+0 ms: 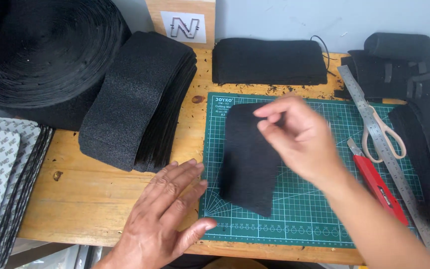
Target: The person uses red-handled scissors to trim the edges of a black rectangular fabric piece on a green cutting mat. They carefully cut along the sides and corners to shape the material, then place the finished piece aside.
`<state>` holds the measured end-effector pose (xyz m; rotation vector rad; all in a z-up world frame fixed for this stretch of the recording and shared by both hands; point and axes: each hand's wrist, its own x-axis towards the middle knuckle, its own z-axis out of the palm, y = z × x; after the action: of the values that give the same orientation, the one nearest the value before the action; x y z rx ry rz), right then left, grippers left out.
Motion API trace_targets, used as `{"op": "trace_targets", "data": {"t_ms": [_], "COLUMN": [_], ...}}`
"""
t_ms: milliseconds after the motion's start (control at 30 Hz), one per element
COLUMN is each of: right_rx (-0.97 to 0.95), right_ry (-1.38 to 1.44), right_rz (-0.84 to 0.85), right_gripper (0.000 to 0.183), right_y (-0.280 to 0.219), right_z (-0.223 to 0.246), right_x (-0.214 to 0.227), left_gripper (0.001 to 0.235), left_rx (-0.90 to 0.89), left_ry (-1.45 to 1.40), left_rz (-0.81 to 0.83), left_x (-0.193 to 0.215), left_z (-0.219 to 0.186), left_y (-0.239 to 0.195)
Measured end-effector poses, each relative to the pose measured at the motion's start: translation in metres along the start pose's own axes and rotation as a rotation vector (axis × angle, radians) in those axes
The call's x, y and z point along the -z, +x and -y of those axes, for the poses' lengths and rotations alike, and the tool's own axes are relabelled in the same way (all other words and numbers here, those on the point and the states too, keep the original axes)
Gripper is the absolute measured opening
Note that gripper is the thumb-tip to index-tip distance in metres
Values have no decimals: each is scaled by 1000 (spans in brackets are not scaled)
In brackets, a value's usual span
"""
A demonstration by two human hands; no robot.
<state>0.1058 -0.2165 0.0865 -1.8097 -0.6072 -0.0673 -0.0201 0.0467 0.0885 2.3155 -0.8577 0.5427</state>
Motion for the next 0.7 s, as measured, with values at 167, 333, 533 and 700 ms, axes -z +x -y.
{"op": "trace_targets", "data": {"t_ms": [167, 333, 533, 700], "right_rx": [-363, -334, 38, 25], "right_ry": [-156, -133, 286, 262], "right_rz": [-73, 107, 0, -25], "right_gripper": [17, 17, 15, 23], "right_y": [-14, -22, -26, -38], "right_z": [3, -29, 7, 14], "right_x": [40, -1, -17, -13], "left_gripper": [50, 49, 94, 59], "left_rx": [46, 111, 517, 678], "left_ry": [39, -65, -231, -644], "left_rz": [-33, 43, 179, 83], "left_x": [-3, -15, -25, -38], "left_z": [3, -9, -8, 0], "left_y": [0, 9, 5, 8]}}
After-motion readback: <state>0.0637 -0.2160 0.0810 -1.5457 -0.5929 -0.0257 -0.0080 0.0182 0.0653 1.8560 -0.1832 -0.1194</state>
